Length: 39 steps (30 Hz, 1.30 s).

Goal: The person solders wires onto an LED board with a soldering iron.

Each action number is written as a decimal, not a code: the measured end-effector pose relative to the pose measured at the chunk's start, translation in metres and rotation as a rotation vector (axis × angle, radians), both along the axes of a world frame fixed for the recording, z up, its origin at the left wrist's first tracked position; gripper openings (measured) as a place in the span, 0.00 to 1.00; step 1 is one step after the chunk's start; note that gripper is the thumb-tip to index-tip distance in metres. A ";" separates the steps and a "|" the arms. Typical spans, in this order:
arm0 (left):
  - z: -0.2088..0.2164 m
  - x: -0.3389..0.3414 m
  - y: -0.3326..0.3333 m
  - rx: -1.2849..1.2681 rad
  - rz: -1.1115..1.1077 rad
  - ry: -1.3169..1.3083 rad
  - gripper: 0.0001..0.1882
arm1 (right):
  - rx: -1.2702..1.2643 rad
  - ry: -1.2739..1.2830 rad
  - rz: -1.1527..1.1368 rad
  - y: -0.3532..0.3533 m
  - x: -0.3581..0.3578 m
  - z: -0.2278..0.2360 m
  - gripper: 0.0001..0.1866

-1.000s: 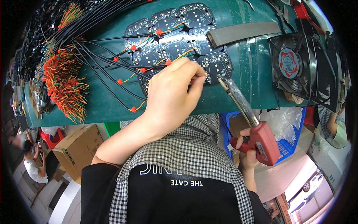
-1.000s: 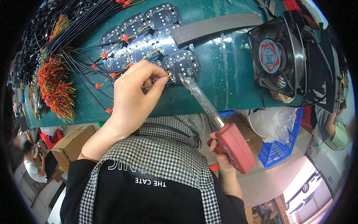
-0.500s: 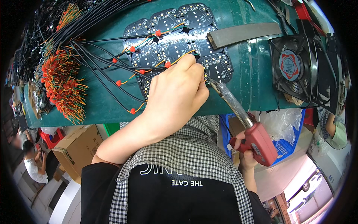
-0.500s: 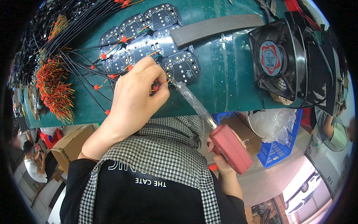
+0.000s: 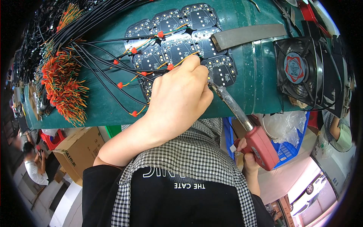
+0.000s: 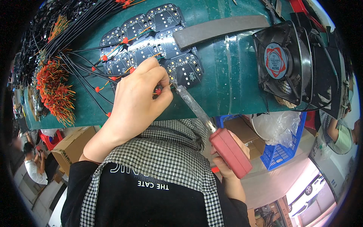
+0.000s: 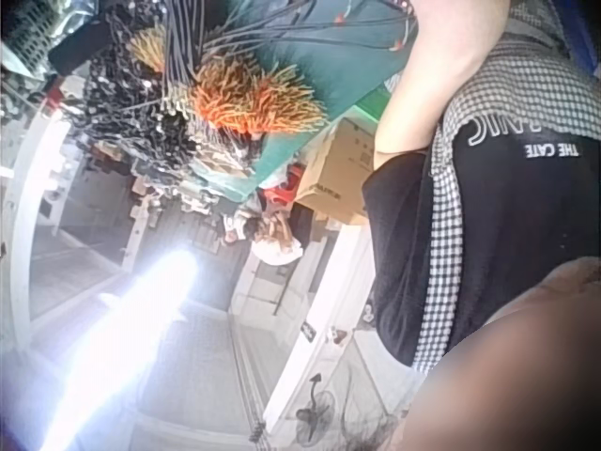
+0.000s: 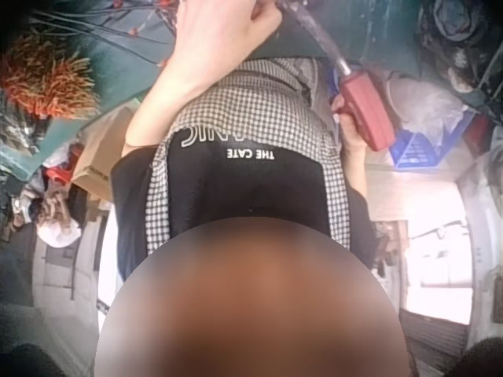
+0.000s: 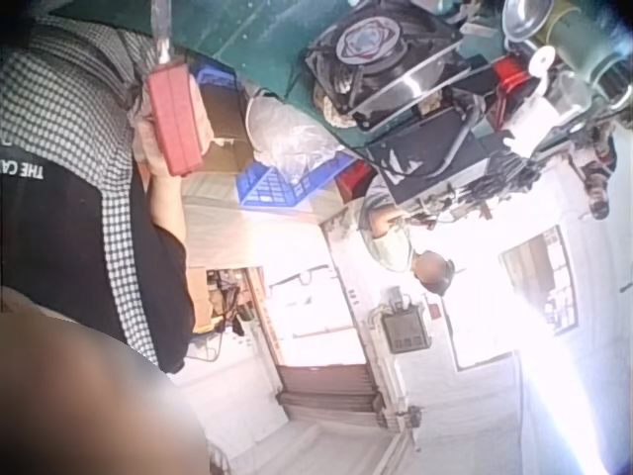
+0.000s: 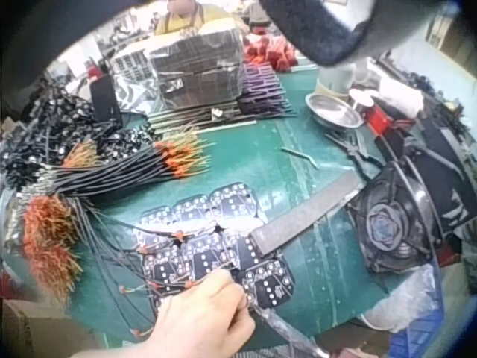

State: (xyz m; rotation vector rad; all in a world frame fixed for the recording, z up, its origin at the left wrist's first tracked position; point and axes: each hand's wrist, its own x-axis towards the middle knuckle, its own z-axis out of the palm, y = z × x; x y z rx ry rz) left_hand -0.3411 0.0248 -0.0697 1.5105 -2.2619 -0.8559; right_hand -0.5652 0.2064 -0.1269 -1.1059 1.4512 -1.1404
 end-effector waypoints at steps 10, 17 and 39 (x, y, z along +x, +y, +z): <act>0.000 -0.001 0.002 -0.020 0.002 -0.012 0.06 | -0.014 -0.308 -0.138 -0.013 0.012 0.018 0.41; 0.000 0.002 0.006 -0.089 -0.004 0.002 0.10 | -0.145 -0.202 -0.197 -0.020 0.014 0.016 0.39; 0.034 0.122 -0.018 -0.140 -0.209 -0.415 0.60 | -0.146 -0.771 -0.104 -0.174 0.043 0.027 0.40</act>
